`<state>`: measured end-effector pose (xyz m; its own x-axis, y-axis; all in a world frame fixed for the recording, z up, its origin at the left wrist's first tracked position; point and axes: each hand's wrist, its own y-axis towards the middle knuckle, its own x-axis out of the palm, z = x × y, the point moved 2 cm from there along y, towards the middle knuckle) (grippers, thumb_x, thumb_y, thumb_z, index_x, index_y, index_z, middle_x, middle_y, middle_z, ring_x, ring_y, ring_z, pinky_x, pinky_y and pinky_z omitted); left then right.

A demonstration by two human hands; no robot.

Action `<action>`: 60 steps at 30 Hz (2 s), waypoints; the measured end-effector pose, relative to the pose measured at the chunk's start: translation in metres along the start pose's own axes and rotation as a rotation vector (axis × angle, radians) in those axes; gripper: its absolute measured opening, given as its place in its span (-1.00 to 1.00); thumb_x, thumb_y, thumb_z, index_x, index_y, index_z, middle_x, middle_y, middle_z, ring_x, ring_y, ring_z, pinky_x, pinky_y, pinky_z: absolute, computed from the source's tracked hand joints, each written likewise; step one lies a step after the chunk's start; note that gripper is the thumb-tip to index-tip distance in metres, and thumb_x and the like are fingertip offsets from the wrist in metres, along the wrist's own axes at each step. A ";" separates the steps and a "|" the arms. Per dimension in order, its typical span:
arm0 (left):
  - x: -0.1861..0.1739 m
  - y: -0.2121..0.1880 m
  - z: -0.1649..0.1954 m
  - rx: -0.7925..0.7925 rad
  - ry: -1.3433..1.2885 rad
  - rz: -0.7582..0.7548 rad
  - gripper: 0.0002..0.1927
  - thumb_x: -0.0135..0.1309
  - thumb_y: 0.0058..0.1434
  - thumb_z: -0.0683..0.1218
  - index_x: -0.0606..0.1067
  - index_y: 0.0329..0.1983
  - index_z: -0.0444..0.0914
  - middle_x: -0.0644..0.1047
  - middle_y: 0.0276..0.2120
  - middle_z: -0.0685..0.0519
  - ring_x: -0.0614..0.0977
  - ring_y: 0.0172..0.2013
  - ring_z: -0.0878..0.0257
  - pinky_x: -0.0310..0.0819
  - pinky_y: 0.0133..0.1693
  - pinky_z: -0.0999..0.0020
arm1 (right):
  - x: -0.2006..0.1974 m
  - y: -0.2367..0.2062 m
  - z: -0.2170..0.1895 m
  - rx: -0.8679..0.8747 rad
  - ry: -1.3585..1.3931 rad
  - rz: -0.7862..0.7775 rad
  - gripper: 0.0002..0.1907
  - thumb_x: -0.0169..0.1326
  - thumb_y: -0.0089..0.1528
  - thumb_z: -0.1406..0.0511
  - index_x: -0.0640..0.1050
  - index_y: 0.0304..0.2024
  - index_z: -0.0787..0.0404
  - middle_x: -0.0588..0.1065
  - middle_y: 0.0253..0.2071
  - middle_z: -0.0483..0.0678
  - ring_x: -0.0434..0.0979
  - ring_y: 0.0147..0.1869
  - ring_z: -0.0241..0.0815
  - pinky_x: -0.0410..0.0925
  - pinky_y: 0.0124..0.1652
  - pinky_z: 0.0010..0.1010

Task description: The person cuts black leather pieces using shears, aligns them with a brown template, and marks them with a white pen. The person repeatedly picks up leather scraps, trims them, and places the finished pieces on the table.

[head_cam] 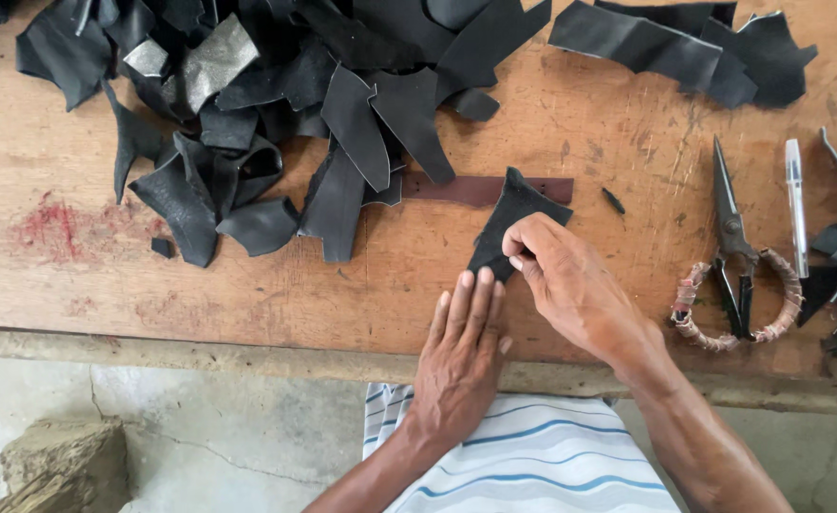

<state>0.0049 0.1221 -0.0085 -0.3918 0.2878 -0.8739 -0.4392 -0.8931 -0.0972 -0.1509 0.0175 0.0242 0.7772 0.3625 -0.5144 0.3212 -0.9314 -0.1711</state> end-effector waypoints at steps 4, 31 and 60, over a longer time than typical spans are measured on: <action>0.007 0.003 0.001 -0.038 -0.029 -0.032 -0.29 -0.13 0.45 0.07 0.08 0.49 -0.46 0.04 0.50 -0.26 -0.02 0.52 -0.12 -0.14 0.44 -0.01 | 0.000 -0.002 -0.002 0.009 -0.012 0.004 -0.89 -0.03 0.27 0.51 0.38 -0.17 0.27 0.41 -0.30 0.09 0.47 -0.28 0.06 0.35 -0.26 -0.21; -0.083 0.019 -0.057 -0.059 -0.317 0.118 -0.12 0.43 -0.05 -0.09 0.34 0.36 -0.30 0.17 0.45 -0.23 0.11 0.46 -0.13 0.10 0.39 -0.01 | 0.009 -0.020 -0.022 -0.044 -0.257 -0.074 -0.40 0.37 -0.01 0.30 0.42 0.04 0.21 0.34 0.02 0.03 0.44 0.11 0.10 0.36 0.04 -0.11; -0.060 0.024 -0.051 0.335 -0.085 0.214 -0.60 0.21 0.07 -0.24 0.55 0.00 -0.47 0.54 0.05 -0.22 0.58 0.04 -0.07 0.54 0.02 0.06 | 0.013 -0.019 -0.003 -0.256 -0.174 0.213 -0.78 0.33 0.10 0.39 0.64 -0.20 0.17 0.52 -0.22 -0.08 0.58 -0.25 -0.12 0.45 -0.27 -0.34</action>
<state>0.0593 0.0657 0.0167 -0.5624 0.1481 -0.8135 -0.5739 -0.7782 0.2551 -0.1458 0.0403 0.0235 0.7447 0.1306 -0.6546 0.3047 -0.9390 0.1593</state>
